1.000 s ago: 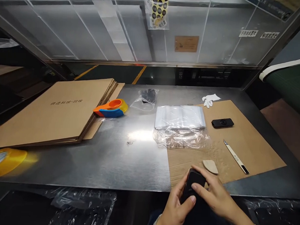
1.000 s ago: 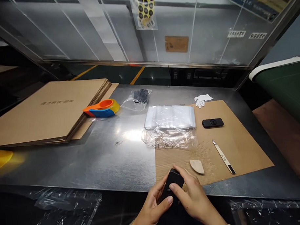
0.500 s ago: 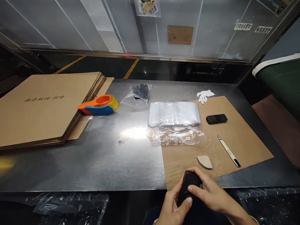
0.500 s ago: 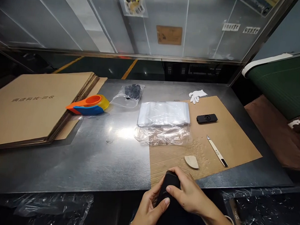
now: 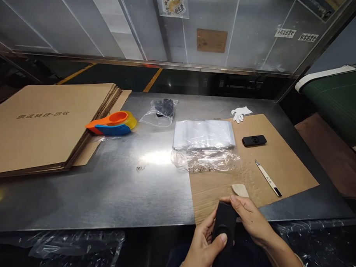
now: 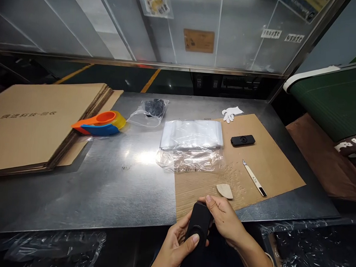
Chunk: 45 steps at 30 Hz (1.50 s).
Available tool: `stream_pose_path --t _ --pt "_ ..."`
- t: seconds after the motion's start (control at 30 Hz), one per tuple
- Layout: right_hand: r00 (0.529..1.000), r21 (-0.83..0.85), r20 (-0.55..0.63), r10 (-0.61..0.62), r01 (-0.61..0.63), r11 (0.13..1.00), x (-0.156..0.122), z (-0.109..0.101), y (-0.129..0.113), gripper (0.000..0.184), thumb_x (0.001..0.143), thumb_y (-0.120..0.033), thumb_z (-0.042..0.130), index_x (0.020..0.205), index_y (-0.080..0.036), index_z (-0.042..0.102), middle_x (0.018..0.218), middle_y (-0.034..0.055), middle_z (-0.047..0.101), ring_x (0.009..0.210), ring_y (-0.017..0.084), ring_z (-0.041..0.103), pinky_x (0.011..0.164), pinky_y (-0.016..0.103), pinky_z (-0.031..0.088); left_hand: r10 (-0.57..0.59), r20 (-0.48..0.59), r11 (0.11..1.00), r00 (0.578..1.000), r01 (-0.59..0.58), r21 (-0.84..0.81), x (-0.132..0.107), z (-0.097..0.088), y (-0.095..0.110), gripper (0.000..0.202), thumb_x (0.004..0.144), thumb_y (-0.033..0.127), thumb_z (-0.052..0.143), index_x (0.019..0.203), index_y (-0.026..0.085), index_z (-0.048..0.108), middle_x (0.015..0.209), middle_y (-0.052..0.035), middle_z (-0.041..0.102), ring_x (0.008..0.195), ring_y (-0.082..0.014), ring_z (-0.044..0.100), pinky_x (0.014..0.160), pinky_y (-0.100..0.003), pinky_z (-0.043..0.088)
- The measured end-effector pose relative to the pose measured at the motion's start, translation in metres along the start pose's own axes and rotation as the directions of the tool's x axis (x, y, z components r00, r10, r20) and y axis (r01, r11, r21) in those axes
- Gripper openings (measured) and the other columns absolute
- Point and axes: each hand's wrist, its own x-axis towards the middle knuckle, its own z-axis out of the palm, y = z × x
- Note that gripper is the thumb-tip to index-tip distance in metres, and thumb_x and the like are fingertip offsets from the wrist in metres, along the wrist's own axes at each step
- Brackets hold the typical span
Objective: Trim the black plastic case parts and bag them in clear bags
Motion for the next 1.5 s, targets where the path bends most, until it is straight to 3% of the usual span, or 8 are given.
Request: stream_pose_path --t 0.17,0.47,0.67,0.9,1.1,1.2,1.33,1.5 --pt "0.999 0.001 -0.02 -0.025 0.025 1.0 -0.009 -0.002 -0.002 0.043 0.088 -0.052 0.045 0.109 -0.019 0.062 0.084 0.0064 0.064 0.073 0.019 0.058 0.065 0.03 0.047 0.105 -0.05 0.992 0.993 -0.101 0.079 -0.002 0.0 -0.005 0.069 0.067 0.038 0.07 0.128 0.019 0.045 0.133 -0.0122 0.047 0.124 -0.0349 0.038 0.104 -0.048 0.033" --pt "0.993 -0.167 0.008 -0.118 0.117 0.979 -0.015 0.003 0.007 0.04 0.083 -0.041 0.057 0.119 -0.023 0.053 0.103 0.0047 0.061 0.091 0.022 0.056 0.082 0.033 0.044 0.155 -0.086 0.983 0.984 -0.145 0.115 -0.004 -0.002 -0.01 0.059 0.073 0.032 0.066 0.127 0.019 0.047 0.132 -0.0103 0.049 0.123 -0.03 0.041 0.108 -0.044 0.028" --pt "0.972 -0.416 -0.135 -0.194 0.122 0.901 -0.01 0.021 0.019 0.029 0.084 -0.044 0.054 0.092 -0.016 0.057 0.07 0.0 0.059 0.047 0.01 0.043 0.045 0.021 0.034 0.261 -0.255 0.919 0.931 -0.158 0.362 -0.014 -0.008 -0.031 0.058 0.072 0.034 0.066 0.125 0.017 0.05 0.135 -0.0114 0.046 0.129 -0.0314 0.031 0.11 -0.043 0.022" --pt "0.992 -0.098 0.068 -0.106 0.113 0.989 -0.022 0.013 0.02 0.036 0.085 -0.044 0.052 0.109 -0.017 0.054 0.09 0.004 0.061 0.073 0.017 0.057 0.056 0.023 0.045 0.022 -0.019 0.998 1.0 -0.021 0.051 -0.017 -0.007 -0.021 0.068 0.07 0.038 0.068 0.129 0.016 0.043 0.124 -0.0153 0.055 0.109 -0.0352 0.053 0.082 -0.042 0.052" --pt "0.968 -0.33 -0.147 -0.202 0.144 0.933 -0.022 0.028 0.027 0.034 0.087 -0.048 0.049 0.08 -0.015 0.058 0.064 -0.0013 0.054 0.056 0.012 0.047 0.05 0.022 0.037 0.216 -0.178 0.952 0.96 -0.166 0.257 -0.027 -0.004 -0.035 0.06 0.073 0.035 0.065 0.127 0.015 0.047 0.132 -0.0123 0.048 0.127 -0.0288 0.036 0.109 -0.04 0.027" --pt "0.964 -0.115 -0.237 -0.12 0.095 0.989 -0.018 0.032 0.025 0.046 0.086 -0.056 0.045 0.07 -0.015 0.056 0.058 -0.0013 0.05 0.054 0.012 0.046 0.047 0.022 0.036 0.134 -0.096 0.985 0.986 -0.122 0.12 -0.025 -0.001 -0.026 0.064 0.071 0.035 0.068 0.128 0.016 0.045 0.13 -0.0129 0.05 0.12 -0.0301 0.044 0.102 -0.041 0.036" --pt "0.982 0.23 -0.181 0.046 -0.003 0.973 -0.02 0.026 0.013 0.051 0.081 -0.063 0.048 0.093 -0.015 0.062 0.066 0.0031 0.059 0.054 0.016 0.051 0.043 0.024 0.039 0.008 0.018 1.0 1.0 -0.007 -0.029 -0.019 0.0 -0.008 0.072 0.071 0.037 0.068 0.133 0.017 0.037 0.118 -0.0164 0.059 0.097 -0.0303 0.06 0.079 -0.04 0.051" --pt "0.976 0.187 -0.217 -0.017 0.058 0.981 -0.019 0.018 0.007 0.046 0.082 -0.057 0.052 0.101 -0.017 0.064 0.097 0.0078 0.065 0.087 0.021 0.058 0.071 0.028 0.046 0.093 -0.016 0.994 0.995 -0.094 -0.054 -0.016 0.0 -0.011 0.073 0.067 0.034 0.072 0.131 0.019 0.04 0.129 -0.0132 0.051 0.12 -0.0322 0.043 0.101 -0.042 0.036"
